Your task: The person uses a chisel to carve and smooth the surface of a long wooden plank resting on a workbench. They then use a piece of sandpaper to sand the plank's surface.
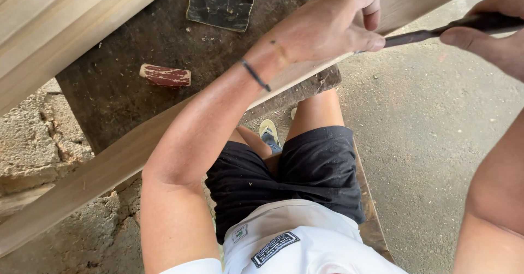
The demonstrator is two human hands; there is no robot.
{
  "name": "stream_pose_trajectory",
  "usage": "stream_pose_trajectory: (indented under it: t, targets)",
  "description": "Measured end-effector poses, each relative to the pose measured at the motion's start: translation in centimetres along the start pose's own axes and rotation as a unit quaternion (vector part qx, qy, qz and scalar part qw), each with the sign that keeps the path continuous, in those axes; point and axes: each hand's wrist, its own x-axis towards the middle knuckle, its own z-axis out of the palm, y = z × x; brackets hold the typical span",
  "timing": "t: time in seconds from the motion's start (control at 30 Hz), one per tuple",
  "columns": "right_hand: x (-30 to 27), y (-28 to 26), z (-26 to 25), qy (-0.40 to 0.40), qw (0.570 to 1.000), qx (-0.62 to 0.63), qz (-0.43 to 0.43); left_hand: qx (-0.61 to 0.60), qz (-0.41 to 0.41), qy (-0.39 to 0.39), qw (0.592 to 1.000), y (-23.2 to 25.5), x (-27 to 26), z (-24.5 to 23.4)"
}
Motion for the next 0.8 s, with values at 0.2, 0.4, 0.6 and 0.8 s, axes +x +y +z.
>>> stream_pose_trajectory:
  t: [0.2,0.4,0.6,0.8]
  targets:
    - [0.8,0.7,-0.8,-0.025,0.999,-0.021,0.043,0.003,-0.026,-0.027,0.999,-3.3,3.3,2.1]
    - [1.3,1.4,-0.4,-0.015,0.999,-0.01,0.039,0.029,0.051,0.02,0.998,-2.4,0.4,0.6]
    - [1.8,0.5,-0.6,-0.03,0.998,0.021,0.046,0.054,0.008,0.054,0.997,-3.6,0.5,1.2]
    - [2.4,1.5,-0.4,-0.027,0.999,0.004,0.025,0.062,0.001,0.078,0.995,-3.8,1.7,2.1]
